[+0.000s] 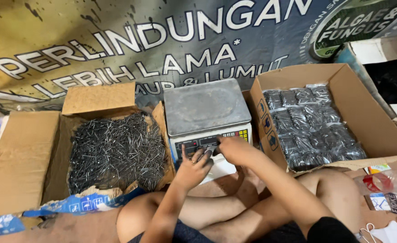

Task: The person scoops nails from a large cardboard box into a small plastic bag placed on a digital scale. After weighing, the person uses a handheld sealer to close the bag and places it into a second box containing other sealed packages.

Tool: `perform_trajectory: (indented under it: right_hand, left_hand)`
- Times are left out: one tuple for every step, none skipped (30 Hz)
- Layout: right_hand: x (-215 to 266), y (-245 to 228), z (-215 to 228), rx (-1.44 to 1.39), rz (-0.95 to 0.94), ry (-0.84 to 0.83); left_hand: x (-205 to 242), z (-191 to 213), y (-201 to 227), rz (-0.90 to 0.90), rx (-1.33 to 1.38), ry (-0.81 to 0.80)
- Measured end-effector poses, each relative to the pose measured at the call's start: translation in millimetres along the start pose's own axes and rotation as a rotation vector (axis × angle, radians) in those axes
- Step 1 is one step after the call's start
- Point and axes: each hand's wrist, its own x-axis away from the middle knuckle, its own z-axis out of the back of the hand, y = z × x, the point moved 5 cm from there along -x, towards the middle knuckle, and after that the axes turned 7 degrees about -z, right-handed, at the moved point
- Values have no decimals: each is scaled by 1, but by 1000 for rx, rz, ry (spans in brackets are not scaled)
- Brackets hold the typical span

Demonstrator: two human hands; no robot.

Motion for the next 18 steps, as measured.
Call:
perform_trajectory:
  right_hand:
    - [-5, 4, 5, 68, -25, 59]
    - [-11, 8, 11, 136, -49, 119]
    - [-16, 13, 7, 134, -49, 121]
    - [-21, 17, 5, 180, -37, 150]
    - [-27, 22, 2, 228, -24, 179]
    - [-36, 26, 1, 228, -24, 180]
    - [-46, 33, -2, 258, -51, 157]
    - [-55, 39, -5, 288, -78, 134]
    - [-63, 43, -2, 288, -76, 134]
    - [-70, 46, 0, 319, -63, 137]
    - [-78, 49, 4, 350, -49, 141]
    - [-88, 50, 7, 351, -48, 142]
    - [-98, 54, 12, 385, -111, 162]
    - [-108, 58, 17, 419, -176, 183]
    - [-114, 60, 22, 420, -175, 184]
    - [-118, 59, 34, 471, -174, 331]
    - [-120, 58, 44, 521, -174, 477]
    - [-120, 58, 40, 521, -174, 476]
  left_hand:
    - [2, -3, -2, -51, -22, -17]
    - [4, -6, -5, -102, -44, -33]
    - [2, -7, -7, -104, -44, -35]
    - [0, -9, -6, -175, -12, -73]
    - [-2, -12, -4, -245, 21, -110]
    - [-8, -15, -12, -246, 20, -110]
    - [-13, -27, -21, -206, 29, -304]
    - [-16, -39, -30, -165, 39, -497]
    - [-21, -41, -41, -163, 38, -498]
    - [-25, -45, -57, -85, -23, -553]
    - [-28, -49, -73, -6, -85, -606]
    - [-36, -49, -77, -5, -87, -606]
    - [-44, -50, -85, 29, -152, -620]
    - [-52, -50, -93, 63, -218, -634]
    - [-53, -57, -98, 63, -219, -633]
    - [-53, -62, -106, 122, -272, -649]
    - [-52, -68, -113, 181, -322, -665]
    - [-51, -73, -113, 181, -320, -665]
